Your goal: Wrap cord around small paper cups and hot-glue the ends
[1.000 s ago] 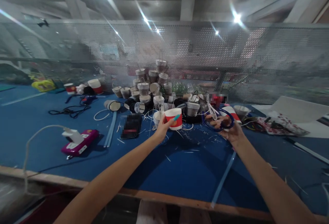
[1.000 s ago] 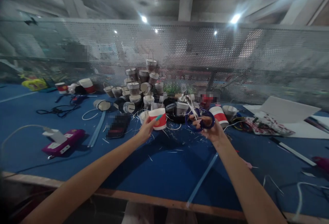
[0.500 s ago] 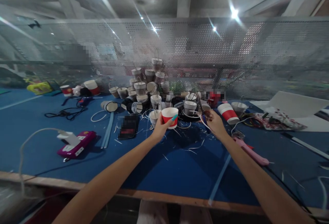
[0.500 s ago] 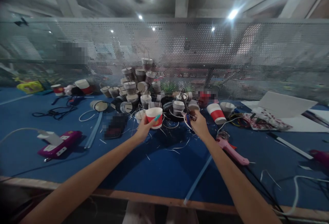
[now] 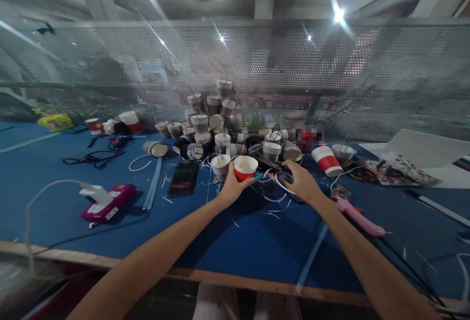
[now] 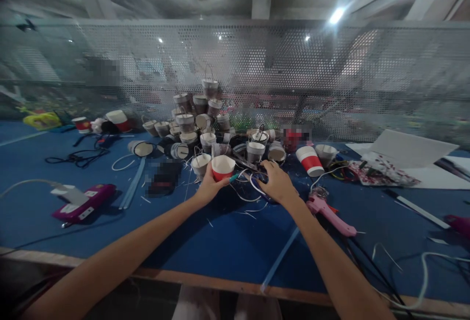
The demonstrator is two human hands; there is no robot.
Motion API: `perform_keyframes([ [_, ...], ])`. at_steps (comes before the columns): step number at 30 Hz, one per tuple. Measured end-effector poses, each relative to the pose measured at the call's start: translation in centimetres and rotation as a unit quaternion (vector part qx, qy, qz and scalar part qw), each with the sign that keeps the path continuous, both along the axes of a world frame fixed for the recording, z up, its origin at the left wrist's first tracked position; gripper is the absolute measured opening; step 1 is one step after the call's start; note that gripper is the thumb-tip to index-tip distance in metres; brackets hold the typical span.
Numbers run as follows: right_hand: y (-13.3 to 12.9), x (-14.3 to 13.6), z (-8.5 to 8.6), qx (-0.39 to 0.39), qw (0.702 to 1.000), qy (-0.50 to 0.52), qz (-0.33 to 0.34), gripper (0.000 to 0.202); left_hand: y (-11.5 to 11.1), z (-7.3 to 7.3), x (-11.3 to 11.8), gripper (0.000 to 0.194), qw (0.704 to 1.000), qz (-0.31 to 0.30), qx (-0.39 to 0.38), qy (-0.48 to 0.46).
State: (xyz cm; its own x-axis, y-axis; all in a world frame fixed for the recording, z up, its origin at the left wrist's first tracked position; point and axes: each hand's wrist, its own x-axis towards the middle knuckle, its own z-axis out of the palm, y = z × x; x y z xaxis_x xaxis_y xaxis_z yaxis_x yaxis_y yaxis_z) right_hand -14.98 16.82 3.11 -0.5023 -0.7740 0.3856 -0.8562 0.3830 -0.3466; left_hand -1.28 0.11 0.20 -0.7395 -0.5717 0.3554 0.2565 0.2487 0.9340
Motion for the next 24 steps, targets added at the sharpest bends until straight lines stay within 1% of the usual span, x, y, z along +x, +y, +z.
perform_keyframes([
  [3,0.0,0.5,0.1,0.048,0.998,0.045,-0.010,0.040,0.0,-0.2,-0.1,0.067,1.000,-0.003,-0.022,0.022],
  [7,0.1,0.5,0.1,0.100,0.992,0.072,-0.022,0.040,-0.1,-0.6,-0.2,0.065,0.998,-0.006,-0.056,0.033],
  [13,-0.1,0.9,0.3,0.132,0.986,0.093,-0.036,0.042,0.1,-0.9,-0.1,0.062,0.995,-0.003,-0.093,0.018],
  [15,-0.3,1.2,0.5,0.148,0.984,0.094,-0.036,0.044,0.2,-1.0,0.0,0.060,0.996,-0.006,-0.089,0.015],
  [18,-0.5,1.4,0.5,0.169,0.979,0.103,-0.038,0.046,0.2,-1.1,-0.1,0.060,0.998,-0.036,-0.054,0.001],
  [21,-0.7,1.3,0.4,0.188,0.975,0.109,-0.038,0.045,-0.1,-1.2,-0.3,0.064,0.997,-0.066,-0.018,-0.029],
  [24,-0.8,1.0,0.1,0.193,0.975,0.108,-0.034,0.045,-0.5,-1.3,-0.4,0.069,0.995,-0.096,-0.005,-0.039],
])
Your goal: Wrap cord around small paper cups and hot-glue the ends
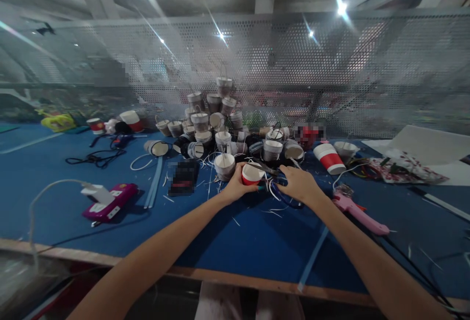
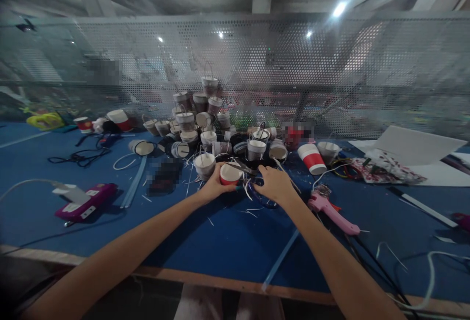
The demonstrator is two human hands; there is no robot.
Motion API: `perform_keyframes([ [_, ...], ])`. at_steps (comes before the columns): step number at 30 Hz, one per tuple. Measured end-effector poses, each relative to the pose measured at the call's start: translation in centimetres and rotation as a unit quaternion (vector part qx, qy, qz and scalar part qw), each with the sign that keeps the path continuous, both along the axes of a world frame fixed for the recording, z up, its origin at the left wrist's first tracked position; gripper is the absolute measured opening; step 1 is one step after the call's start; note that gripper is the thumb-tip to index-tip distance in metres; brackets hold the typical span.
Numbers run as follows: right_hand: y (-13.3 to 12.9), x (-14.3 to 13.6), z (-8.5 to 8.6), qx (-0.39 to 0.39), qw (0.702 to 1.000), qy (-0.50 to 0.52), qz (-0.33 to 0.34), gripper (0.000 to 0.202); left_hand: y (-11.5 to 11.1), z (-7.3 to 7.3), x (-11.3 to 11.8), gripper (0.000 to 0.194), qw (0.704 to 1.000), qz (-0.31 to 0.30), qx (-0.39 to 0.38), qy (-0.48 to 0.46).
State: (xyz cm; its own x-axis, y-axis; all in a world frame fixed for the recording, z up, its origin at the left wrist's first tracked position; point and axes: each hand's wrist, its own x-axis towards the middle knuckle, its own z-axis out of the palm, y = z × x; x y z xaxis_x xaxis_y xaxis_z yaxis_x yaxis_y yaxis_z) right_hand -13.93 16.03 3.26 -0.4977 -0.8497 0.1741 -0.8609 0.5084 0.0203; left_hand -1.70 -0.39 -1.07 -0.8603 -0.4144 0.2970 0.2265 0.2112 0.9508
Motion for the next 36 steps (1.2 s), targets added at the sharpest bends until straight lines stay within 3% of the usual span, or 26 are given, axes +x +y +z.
perform_keyframes([
  [10,-0.4,0.5,0.4,0.038,0.999,0.002,-0.017,0.044,-0.5,-0.2,-0.2,0.062,0.998,-0.018,0.051,-0.018],
  [18,-0.4,-0.4,0.6,0.045,0.999,0.010,0.013,0.048,-0.7,-0.2,-0.1,0.058,0.995,-0.011,0.086,-0.047],
  [25,-1.0,-0.5,0.6,0.035,0.999,0.026,0.024,0.060,-1.4,-0.5,-0.2,0.070,0.995,-0.044,0.079,-0.039],
  [36,-1.2,0.3,1.0,0.082,0.996,0.043,0.014,0.063,-1.4,-0.7,-0.1,0.064,0.995,-0.028,0.074,-0.064],
])
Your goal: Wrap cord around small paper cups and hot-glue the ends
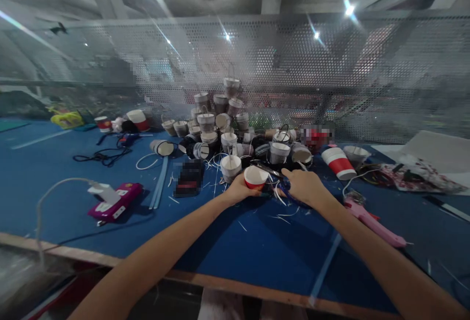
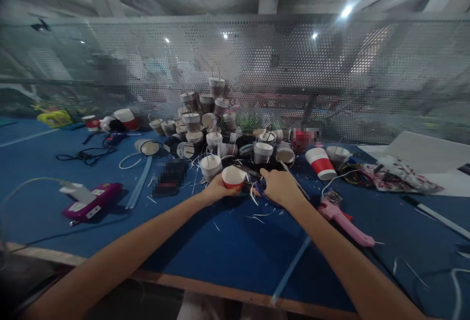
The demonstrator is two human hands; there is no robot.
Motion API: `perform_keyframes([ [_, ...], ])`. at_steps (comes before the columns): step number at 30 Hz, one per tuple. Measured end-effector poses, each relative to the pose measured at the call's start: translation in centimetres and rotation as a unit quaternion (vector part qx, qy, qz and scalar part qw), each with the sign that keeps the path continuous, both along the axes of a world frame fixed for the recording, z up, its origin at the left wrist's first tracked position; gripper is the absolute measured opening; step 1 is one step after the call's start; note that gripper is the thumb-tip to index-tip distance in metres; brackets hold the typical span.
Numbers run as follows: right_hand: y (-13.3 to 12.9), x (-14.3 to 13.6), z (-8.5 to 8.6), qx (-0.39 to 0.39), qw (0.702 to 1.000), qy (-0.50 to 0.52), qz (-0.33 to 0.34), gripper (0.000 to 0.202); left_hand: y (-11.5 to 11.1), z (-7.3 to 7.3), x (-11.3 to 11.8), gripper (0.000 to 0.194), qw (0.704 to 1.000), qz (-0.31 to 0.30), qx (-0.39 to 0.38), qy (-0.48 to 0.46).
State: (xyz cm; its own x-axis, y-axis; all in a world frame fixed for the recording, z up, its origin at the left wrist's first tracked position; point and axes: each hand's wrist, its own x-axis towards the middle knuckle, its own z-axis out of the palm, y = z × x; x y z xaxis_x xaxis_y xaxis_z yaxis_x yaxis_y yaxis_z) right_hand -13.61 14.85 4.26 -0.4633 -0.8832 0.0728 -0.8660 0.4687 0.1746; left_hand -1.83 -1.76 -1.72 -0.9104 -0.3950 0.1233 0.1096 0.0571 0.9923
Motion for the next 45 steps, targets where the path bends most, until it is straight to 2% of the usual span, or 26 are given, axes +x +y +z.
perform_keyframes([
  [7,0.8,-0.9,0.6,-0.031,0.999,0.021,-0.025,0.072,0.0,-0.1,-0.1,0.064,1.000,0.005,-0.015,0.011],
  [17,0.2,-0.2,0.3,0.023,0.999,-0.010,-0.036,0.068,-0.3,-0.9,-0.3,0.067,0.999,0.030,-0.040,0.020],
  [23,0.2,0.3,0.6,0.046,0.998,-0.019,-0.033,0.066,-0.5,-1.3,-0.5,0.069,0.998,0.021,-0.043,0.030],
  [35,0.0,-0.1,0.4,0.045,0.999,-0.014,-0.026,0.058,-0.2,-0.7,-0.2,0.067,0.999,0.028,-0.012,0.010],
  [40,0.0,-0.2,0.4,0.053,0.998,-0.011,-0.031,0.054,-0.3,-0.5,0.0,0.065,1.000,0.005,0.007,-0.002],
  [45,0.4,-0.3,0.4,0.058,0.998,-0.002,-0.038,0.060,-0.1,0.1,0.2,0.073,1.000,-0.013,-0.014,0.020],
])
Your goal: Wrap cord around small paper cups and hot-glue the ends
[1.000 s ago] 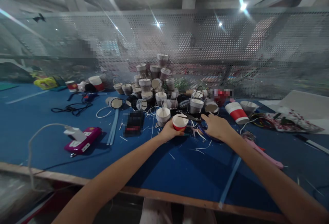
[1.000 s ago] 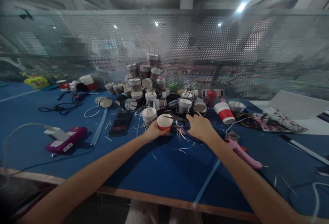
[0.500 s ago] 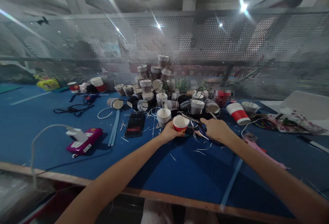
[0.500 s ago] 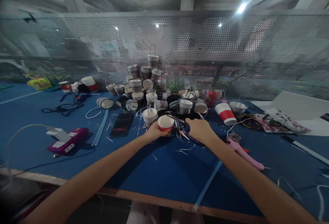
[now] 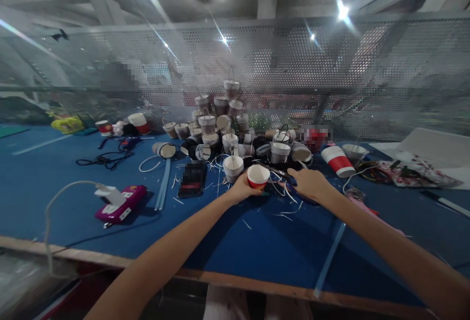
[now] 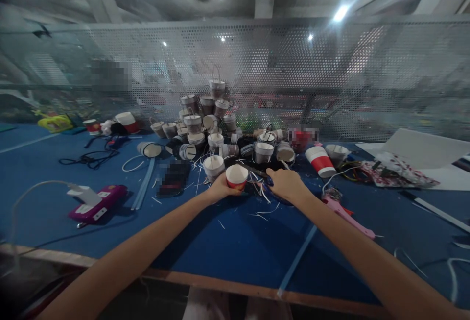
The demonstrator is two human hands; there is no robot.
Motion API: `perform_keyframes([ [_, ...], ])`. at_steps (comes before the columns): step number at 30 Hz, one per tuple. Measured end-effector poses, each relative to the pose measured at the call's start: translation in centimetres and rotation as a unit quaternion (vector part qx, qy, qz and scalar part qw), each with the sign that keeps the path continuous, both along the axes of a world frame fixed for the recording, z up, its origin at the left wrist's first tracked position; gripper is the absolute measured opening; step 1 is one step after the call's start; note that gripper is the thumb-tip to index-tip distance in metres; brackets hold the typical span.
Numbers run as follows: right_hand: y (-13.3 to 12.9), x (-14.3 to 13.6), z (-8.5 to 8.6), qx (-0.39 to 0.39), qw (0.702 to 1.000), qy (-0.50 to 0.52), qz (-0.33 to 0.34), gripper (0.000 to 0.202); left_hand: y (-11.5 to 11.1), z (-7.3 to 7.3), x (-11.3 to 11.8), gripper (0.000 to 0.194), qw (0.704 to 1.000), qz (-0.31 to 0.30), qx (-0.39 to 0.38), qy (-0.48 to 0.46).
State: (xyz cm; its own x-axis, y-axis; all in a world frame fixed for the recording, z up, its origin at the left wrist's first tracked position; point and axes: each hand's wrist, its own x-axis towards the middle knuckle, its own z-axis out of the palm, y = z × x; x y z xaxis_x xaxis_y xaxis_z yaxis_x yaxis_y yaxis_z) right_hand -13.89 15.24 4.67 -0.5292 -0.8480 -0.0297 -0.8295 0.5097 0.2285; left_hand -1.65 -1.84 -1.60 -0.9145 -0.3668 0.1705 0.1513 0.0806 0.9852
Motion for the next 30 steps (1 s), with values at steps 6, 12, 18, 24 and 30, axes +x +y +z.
perform_keyframes([
  [6,0.2,0.6,0.6,-0.004,1.000,0.028,0.000,0.061,-0.1,-0.3,0.0,0.076,0.993,0.066,-0.084,0.046],
  [12,0.2,0.7,1.2,-0.005,1.000,0.015,-0.006,0.065,-0.4,-0.4,0.2,0.070,0.997,0.038,-0.056,0.031],
  [18,0.2,0.3,0.9,-0.005,0.999,-0.027,0.018,0.063,-0.3,0.2,0.3,0.070,0.999,0.012,-0.023,0.020],
  [24,0.2,0.1,0.6,-0.016,0.999,-0.044,0.016,0.061,-0.6,-0.1,0.2,0.072,1.000,-0.001,-0.005,0.009],
  [30,0.1,-0.2,0.3,-0.015,0.998,-0.051,0.019,0.064,-0.6,-0.2,0.1,0.071,1.000,-0.008,-0.009,0.006],
])
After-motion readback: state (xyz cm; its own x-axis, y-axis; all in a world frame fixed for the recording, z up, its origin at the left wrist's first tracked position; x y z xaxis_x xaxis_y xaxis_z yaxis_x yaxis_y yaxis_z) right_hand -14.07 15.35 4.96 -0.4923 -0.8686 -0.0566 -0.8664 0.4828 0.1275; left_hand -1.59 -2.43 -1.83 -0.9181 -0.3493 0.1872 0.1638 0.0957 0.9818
